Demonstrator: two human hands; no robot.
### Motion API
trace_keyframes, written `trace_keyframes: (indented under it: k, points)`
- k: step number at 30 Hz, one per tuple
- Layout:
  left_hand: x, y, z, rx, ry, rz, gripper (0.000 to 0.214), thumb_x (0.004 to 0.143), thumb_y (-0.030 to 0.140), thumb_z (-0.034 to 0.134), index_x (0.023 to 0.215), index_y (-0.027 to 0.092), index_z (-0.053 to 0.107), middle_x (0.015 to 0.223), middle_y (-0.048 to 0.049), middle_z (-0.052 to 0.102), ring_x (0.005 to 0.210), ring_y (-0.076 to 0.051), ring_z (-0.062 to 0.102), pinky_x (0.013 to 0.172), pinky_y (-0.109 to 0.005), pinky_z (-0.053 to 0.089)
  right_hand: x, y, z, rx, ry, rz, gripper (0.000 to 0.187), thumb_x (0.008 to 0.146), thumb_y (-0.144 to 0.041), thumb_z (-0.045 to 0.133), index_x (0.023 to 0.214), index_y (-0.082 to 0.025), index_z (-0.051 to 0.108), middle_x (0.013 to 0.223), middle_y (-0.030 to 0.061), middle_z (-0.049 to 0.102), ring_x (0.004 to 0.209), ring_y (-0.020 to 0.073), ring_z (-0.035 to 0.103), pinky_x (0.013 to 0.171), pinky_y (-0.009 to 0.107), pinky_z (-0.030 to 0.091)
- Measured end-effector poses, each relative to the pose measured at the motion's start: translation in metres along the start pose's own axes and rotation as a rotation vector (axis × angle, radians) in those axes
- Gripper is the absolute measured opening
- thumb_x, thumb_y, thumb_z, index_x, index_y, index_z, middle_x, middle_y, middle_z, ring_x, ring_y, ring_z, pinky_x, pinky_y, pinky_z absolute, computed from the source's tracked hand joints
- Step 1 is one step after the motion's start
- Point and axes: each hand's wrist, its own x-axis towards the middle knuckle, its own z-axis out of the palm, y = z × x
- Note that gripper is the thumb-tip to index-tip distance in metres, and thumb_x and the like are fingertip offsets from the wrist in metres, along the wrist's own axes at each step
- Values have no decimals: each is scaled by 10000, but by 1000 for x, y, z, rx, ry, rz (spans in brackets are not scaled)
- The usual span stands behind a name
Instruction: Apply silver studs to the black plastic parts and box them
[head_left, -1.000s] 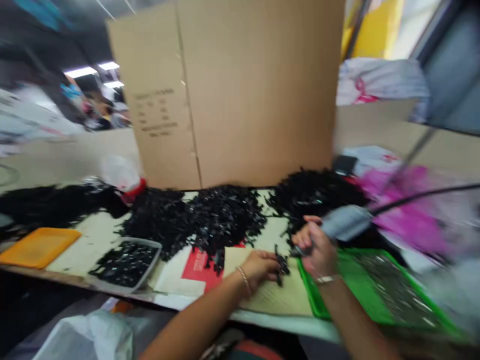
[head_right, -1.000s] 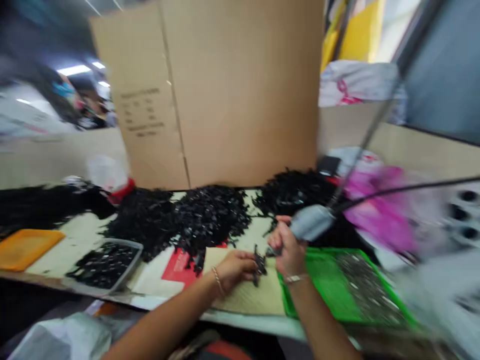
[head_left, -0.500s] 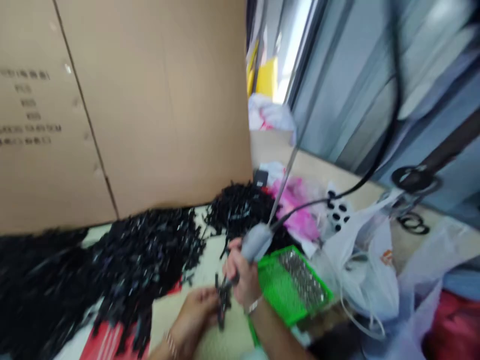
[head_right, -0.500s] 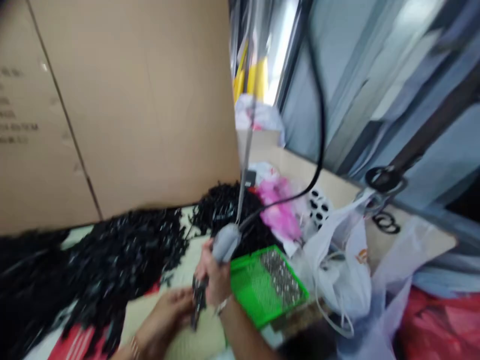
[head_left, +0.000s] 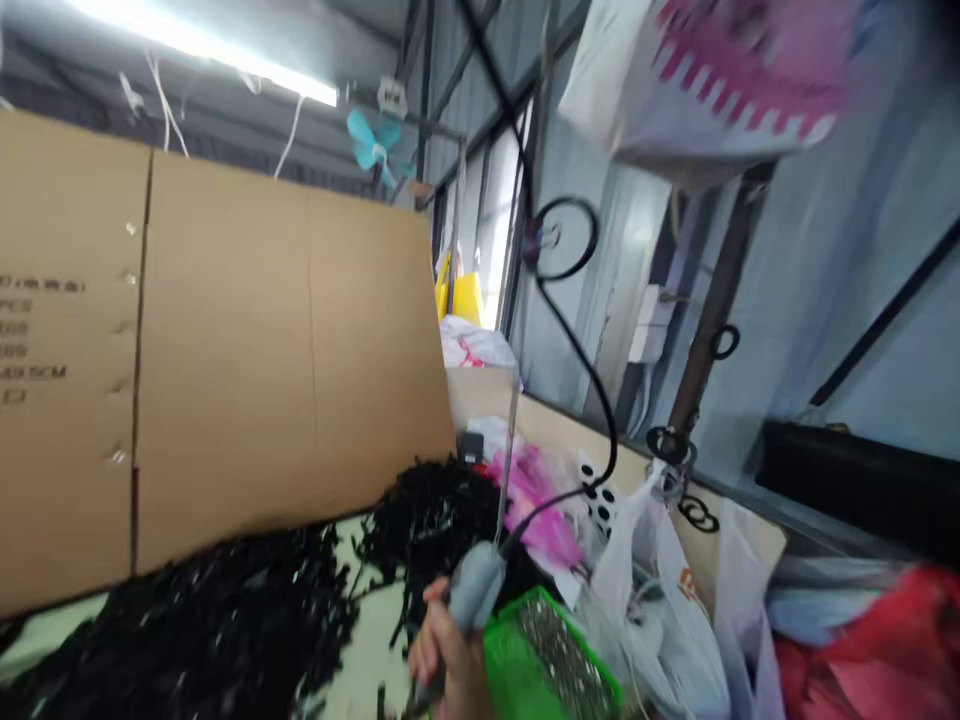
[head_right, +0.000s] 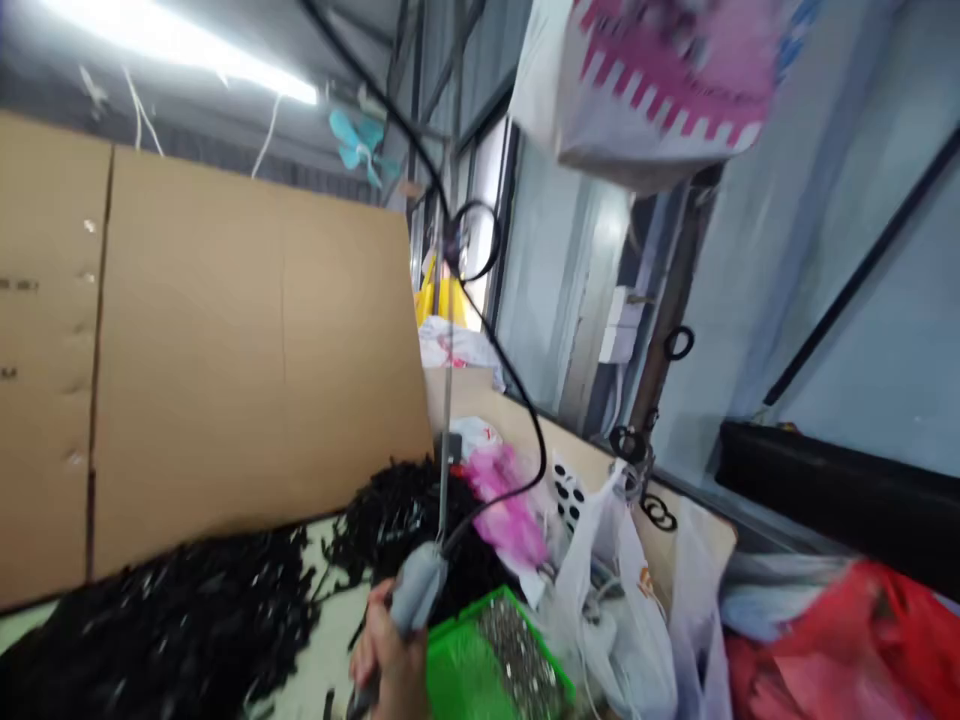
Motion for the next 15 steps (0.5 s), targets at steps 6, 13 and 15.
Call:
trace_keyframes:
  k: [6, 13, 15]
  points:
    - [-37, -42, -13, -179, 181, -194, 166, 566, 87, 780, 713, 126, 713, 677, -58, 689, 576, -119, 590, 623, -246, 509, -13, 3, 3, 208, 209, 149, 367, 630, -440, 749, 828, -214, 538, 395, -132, 360, 357, 55, 313, 432, 200, 343]
    - [-32, -43, -16, -213, 222, -232, 159, 572, 72, 720, 727, 101, 708, 703, -67, 687, 597, -117, 585, 628, -253, 515, -12, 11, 3, 225, 173, 182, 328, 666, -413, 720, 835, -200, 537, 394, -134, 375, 345, 46, 321, 414, 183, 327]
    - [-33, -43, -15, -213, 216, -222, 168, 570, 83, 724, 736, 101, 708, 707, -62, 683, 596, -113, 579, 628, -254, 510, -14, 14, 5, 226, 149, 184, 319, 677, -411, 713, 837, -199, 537, 398, -133, 374, 348, 44, 324, 417, 182, 330]
